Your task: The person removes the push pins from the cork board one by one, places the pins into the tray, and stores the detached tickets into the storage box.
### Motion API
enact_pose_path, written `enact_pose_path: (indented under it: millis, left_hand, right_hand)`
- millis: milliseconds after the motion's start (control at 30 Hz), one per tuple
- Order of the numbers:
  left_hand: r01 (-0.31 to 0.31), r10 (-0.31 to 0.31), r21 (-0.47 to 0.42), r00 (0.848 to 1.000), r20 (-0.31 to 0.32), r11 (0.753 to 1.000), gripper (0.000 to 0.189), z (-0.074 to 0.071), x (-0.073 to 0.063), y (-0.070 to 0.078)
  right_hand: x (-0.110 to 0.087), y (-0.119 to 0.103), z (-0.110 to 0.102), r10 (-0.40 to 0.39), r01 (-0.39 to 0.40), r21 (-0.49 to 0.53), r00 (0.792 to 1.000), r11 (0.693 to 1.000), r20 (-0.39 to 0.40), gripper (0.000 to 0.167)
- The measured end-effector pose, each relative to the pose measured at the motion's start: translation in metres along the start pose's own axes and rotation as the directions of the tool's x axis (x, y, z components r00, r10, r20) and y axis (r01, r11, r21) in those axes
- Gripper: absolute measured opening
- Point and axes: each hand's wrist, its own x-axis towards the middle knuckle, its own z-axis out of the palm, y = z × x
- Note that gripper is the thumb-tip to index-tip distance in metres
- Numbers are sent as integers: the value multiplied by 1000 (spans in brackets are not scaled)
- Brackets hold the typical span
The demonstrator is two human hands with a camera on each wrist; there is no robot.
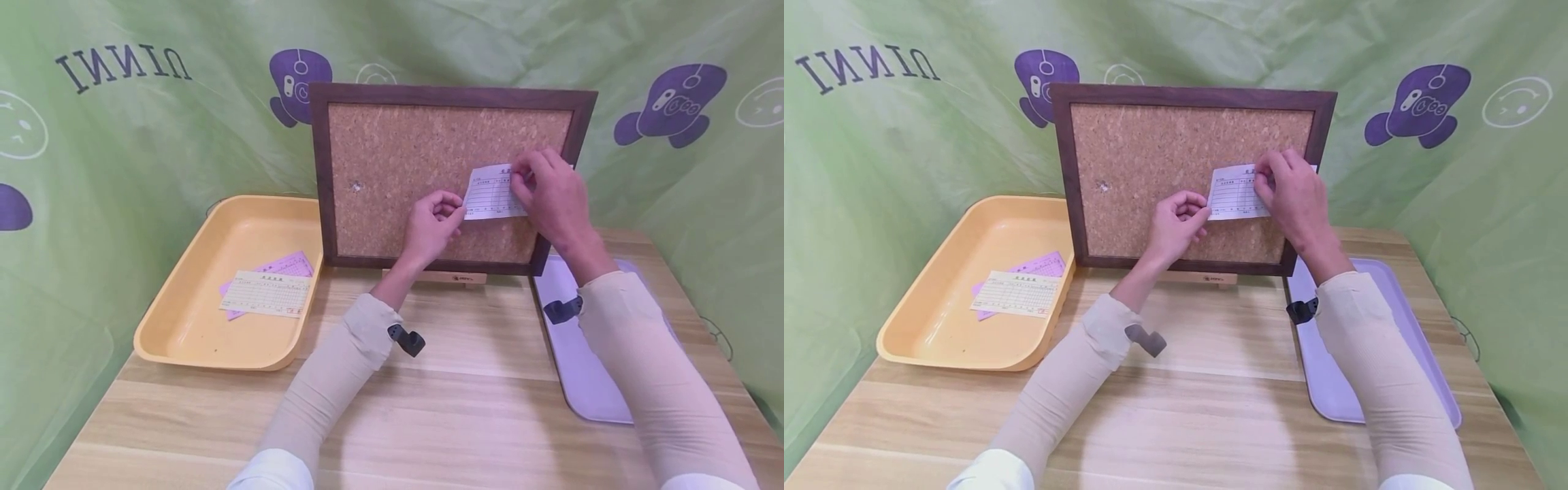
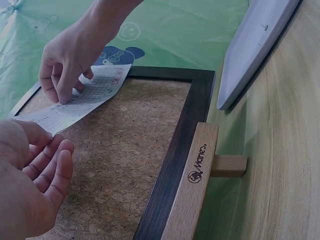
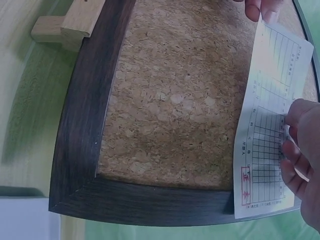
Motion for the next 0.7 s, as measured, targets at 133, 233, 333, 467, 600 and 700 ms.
enact_pose_path:
  millis: [133, 233, 333, 467, 600, 700]
  left_hand:
    - [2, -2, -12, 1000, 2, 1000, 7, 0, -1, 0]
    - [17, -17, -20, 1000, 11, 1000, 8, -1, -2, 1]
    - [24, -23, -38, 1000, 17, 999, 8, -2, -3, 1]
    - [9, -8, -39, 1000, 22, 999, 7, -4, -6, 3]
    - [-17, 19, -46, 999, 33, 999, 7, -7, -10, 7]
    - [-30, 32, -61, 999, 38, 998, 7, -11, -14, 10]
  right_hand:
    - [-2, -1, -1, -27, 27, -2, 999, 1000, -18, 9]
    - [-4, -1, -2, -48, 48, -6, 998, 999, -34, 9]
    - [-8, -2, -3, -58, 57, -10, 998, 998, -40, 9]
    - [-13, -3, -6, -69, 68, -2, 997, 998, -43, 9]
    - [-18, -5, -9, -98, 98, 10, 993, 995, -64, 9]
    - [-21, -8, -13, -107, 108, 12, 991, 994, -76, 9]
